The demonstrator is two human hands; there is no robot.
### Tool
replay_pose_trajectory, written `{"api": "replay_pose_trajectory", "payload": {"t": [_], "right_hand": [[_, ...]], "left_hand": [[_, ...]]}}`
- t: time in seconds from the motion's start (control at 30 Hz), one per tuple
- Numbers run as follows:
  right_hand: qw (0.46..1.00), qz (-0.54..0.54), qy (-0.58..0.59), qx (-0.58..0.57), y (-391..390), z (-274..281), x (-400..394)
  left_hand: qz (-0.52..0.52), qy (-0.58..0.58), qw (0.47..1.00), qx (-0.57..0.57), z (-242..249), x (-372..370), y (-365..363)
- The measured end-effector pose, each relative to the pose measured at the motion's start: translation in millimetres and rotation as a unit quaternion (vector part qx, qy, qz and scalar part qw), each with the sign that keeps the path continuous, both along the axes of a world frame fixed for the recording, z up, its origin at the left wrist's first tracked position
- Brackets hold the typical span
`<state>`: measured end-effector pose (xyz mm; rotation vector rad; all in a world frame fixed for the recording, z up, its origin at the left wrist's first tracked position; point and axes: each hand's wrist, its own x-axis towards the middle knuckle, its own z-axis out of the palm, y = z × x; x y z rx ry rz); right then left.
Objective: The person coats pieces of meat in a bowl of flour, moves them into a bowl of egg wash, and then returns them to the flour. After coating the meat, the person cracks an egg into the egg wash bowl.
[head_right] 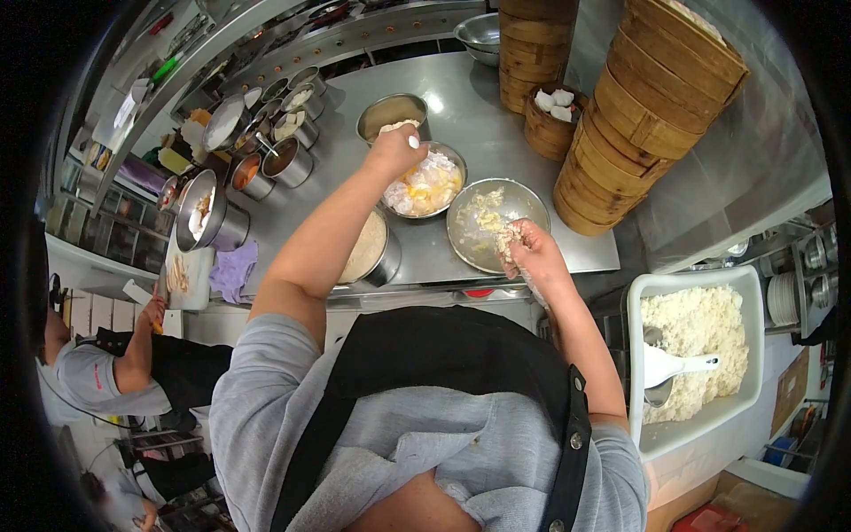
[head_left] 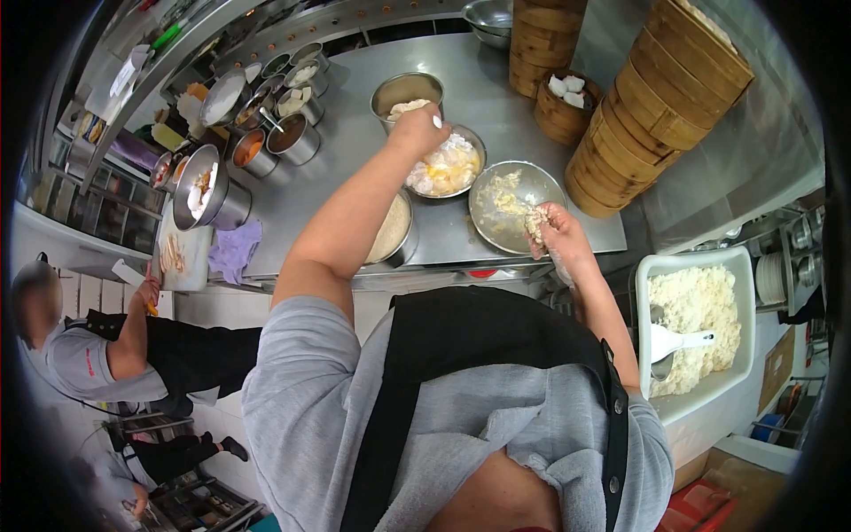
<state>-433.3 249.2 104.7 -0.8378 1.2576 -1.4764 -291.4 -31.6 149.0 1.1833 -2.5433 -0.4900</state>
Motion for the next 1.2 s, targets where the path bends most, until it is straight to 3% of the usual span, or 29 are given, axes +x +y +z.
{"api": "replay_pose_trajectory", "payload": {"t": [0.67,1.2], "right_hand": [[1.000,-0.002,0.002,-0.009,3,-4,-8],[1.000,0.008,0.008,0.015,-4,3,-5]], "left_hand": [[-0.029,0.037,0.997,-0.060,5,-3,-2],[-0.038,-0.065,0.994,-0.083,39,2,9]]}}
